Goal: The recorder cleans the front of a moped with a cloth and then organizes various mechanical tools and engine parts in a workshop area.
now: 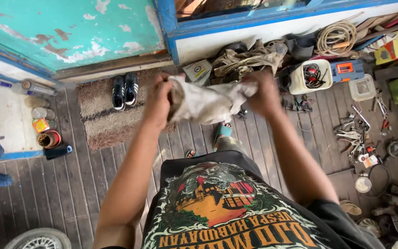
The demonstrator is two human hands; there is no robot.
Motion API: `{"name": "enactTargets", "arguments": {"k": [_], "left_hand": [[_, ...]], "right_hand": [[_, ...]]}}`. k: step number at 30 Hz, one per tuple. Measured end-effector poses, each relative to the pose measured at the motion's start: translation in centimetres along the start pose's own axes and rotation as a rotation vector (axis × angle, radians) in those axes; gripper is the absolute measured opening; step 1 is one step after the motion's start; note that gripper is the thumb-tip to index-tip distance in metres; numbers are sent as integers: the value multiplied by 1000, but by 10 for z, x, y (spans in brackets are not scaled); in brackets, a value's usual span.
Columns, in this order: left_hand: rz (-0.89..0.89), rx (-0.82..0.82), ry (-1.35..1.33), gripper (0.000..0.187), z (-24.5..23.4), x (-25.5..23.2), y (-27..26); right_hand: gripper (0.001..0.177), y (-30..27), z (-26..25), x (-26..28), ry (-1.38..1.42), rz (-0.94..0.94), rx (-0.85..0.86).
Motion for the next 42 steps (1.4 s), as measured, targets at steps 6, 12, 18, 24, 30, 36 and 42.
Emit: {"name": "enactTargets", "arguments": {"k": [6, 12, 18, 24, 30, 36, 42], "left_hand": [[47, 155, -13, 22, 26, 69, 1], [11, -119, 564, 34, -65, 91, -6], [264, -197, 1153, 87, -83, 133, -2], [-26, 31, 1355, 22, -61, 157, -6], [363, -244, 911, 22, -131, 152, 16], [261, -182, 1010, 25, -133, 99, 10], [-120, 100, 1334, 23, -117, 82, 10]], "right_hand": [[56, -26, 76, 67, 211, -143, 126], [47, -13, 65, 33, 457, 63, 204], [43, 3, 39, 42, 798, 240, 276], [39, -2, -55, 69, 1183, -15, 233], [38, -50, -89, -39, 774, 378, -70], [21, -107, -82, -108, 605, 344, -265], [23, -93, -103, -109, 379, 463, -75]]}}
Point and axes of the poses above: each hand's wrist, its own y-axis towards the middle knuckle, its own z-axis out of the palm, x = y × z, the point moved 4 cm from there along y, towards the middle knuckle, and after that the axes turned 3 degrees about -z, right-handed, at the moved point
